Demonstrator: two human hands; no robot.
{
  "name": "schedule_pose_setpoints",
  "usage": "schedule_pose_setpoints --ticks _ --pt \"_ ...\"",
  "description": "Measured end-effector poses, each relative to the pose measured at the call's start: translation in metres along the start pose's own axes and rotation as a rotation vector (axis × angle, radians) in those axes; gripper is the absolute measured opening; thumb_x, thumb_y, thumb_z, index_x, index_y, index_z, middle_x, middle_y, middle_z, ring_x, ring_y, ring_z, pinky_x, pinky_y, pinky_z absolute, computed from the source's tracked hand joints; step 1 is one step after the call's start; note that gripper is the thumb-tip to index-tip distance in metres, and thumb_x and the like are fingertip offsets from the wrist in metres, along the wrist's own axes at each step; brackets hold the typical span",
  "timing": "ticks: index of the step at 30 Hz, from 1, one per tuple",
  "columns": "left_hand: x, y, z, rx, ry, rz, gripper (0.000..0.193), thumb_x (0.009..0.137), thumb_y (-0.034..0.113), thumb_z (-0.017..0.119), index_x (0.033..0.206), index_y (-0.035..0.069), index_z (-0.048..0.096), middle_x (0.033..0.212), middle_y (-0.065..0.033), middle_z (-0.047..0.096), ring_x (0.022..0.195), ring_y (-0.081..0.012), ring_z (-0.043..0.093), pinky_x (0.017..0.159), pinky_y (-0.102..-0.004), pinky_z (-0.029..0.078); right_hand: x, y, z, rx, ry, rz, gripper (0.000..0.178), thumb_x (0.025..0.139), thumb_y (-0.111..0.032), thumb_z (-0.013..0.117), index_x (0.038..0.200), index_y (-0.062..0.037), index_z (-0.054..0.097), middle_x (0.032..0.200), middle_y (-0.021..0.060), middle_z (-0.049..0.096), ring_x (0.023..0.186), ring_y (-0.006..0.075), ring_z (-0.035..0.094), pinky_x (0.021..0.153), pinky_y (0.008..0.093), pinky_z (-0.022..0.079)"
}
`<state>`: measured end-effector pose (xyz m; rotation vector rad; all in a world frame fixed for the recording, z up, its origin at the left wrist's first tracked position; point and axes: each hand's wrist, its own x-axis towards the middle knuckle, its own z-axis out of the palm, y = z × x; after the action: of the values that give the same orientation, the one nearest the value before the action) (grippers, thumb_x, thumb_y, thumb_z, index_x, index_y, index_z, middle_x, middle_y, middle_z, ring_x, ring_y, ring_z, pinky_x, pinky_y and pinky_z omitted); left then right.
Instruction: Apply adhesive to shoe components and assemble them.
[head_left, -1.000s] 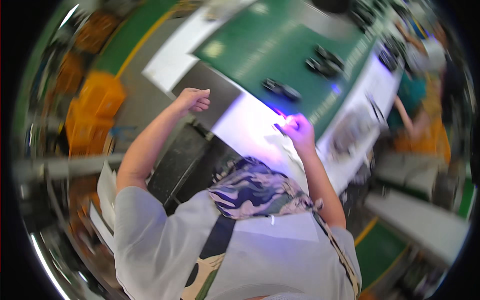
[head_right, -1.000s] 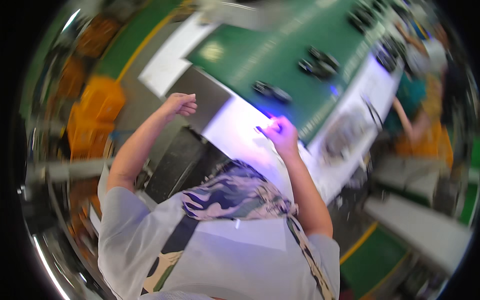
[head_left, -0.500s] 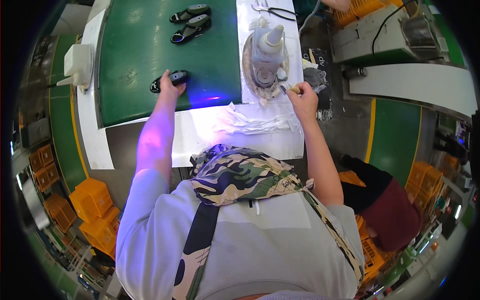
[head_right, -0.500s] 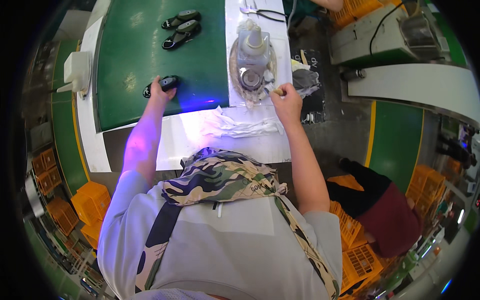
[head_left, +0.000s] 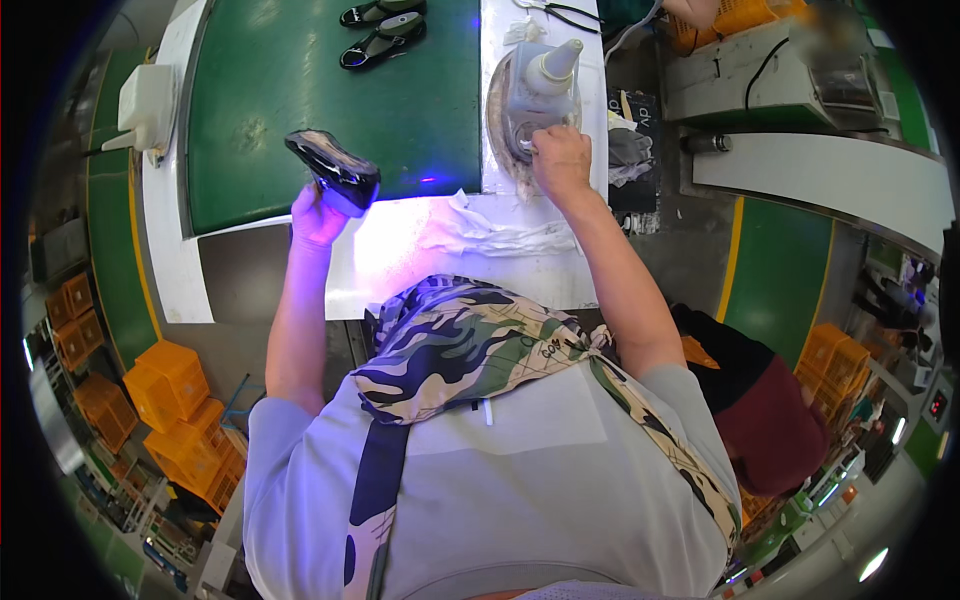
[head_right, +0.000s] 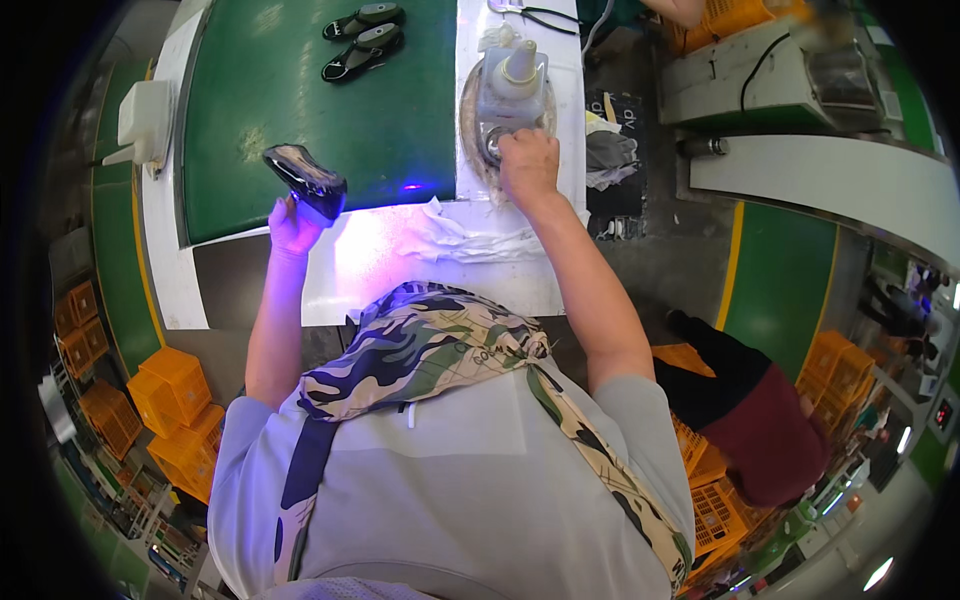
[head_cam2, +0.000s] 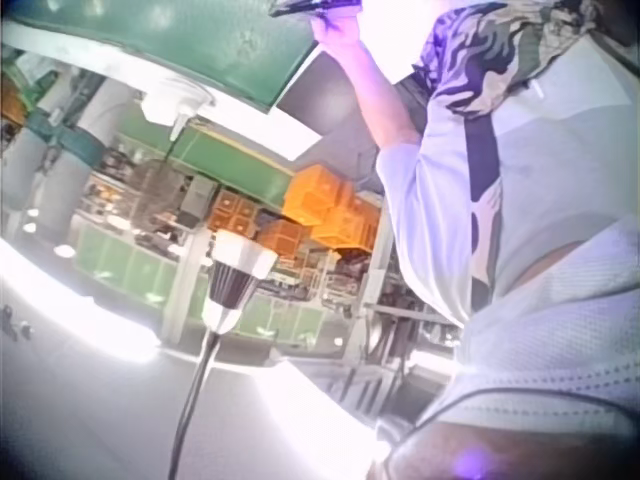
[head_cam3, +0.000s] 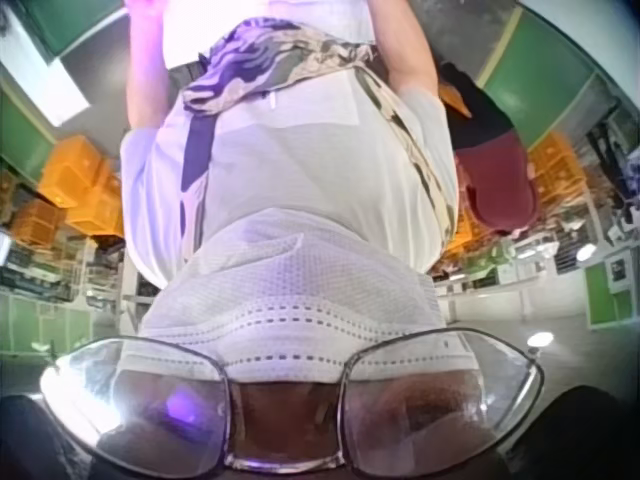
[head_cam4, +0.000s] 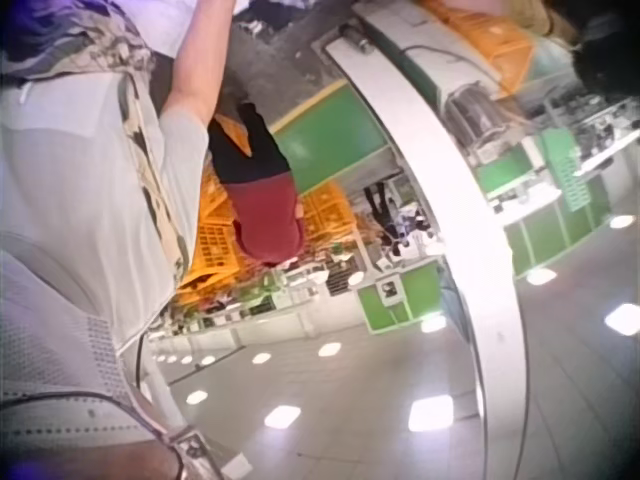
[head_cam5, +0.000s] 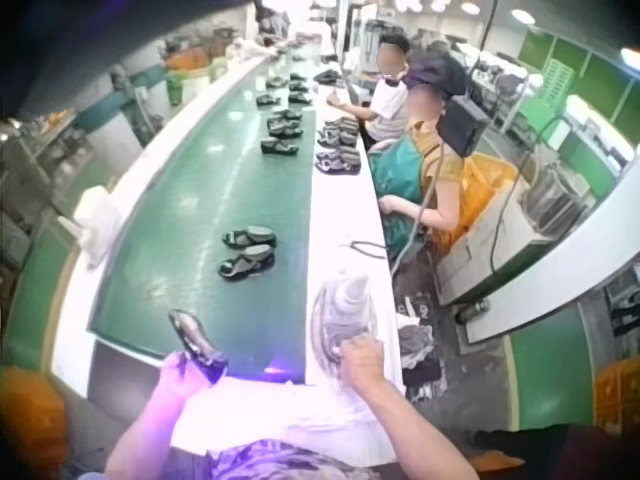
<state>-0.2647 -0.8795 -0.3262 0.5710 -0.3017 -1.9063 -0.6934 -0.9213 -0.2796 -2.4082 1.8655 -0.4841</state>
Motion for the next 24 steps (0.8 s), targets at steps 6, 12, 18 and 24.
schedule_pose_setpoints --ticks 6,12,18,24 --pt "-0.023 -0.027 0.038 0.043 0.198 0.101 0.058 0.086 0.018 0.070 0.137 0.005 0.045 0.125 -0.0113 0.060 0.118 -0.0266 0.057 0.108 -0.0431 0.042 0.008 -0.004 -0.005 -0.004 0.071 -0.075 0.007 0.073 -0.008 0.062 0.075 -0.0114 0.067 0.081 0.0068 0.064 0.086 0.0296 0.059 0.074 0.0437 0.042" --pt "-0.044 -0.013 0.093 0.561 0.090 0.304 0.054 0.076 0.012 0.079 0.123 0.003 0.053 0.115 -0.0089 0.064 0.108 -0.0222 0.062 0.098 -0.0376 0.048 0.010 0.002 -0.008 -0.041 -0.035 -0.027 0.010 0.070 -0.008 0.066 0.078 -0.0114 0.069 0.082 0.0076 0.067 0.081 0.0304 0.063 0.072 0.0449 0.046" --pt "-0.075 0.004 0.136 1.491 0.090 0.933 0.062 0.066 0.011 0.090 0.117 0.000 0.058 0.116 -0.0145 0.066 0.107 -0.0237 0.065 0.096 -0.0351 0.052 0.015 -0.016 -0.027 1.015 -0.208 0.560 0.014 0.074 -0.010 0.078 0.083 -0.0047 0.068 0.077 0.0014 0.066 0.068 0.0118 0.060 0.065 0.0288 0.048" --pt "-0.108 0.016 0.161 1.661 -0.034 1.140 0.051 0.069 0.004 0.082 0.114 -0.001 0.058 0.116 -0.0203 0.066 0.106 -0.0339 0.067 0.094 -0.0402 0.054 0.039 -0.125 -0.070 1.609 -0.297 0.296 0.020 0.074 -0.004 0.079 0.085 -0.0027 0.063 0.076 0.0014 0.062 0.063 0.0097 0.055 0.060 0.0260 0.047"
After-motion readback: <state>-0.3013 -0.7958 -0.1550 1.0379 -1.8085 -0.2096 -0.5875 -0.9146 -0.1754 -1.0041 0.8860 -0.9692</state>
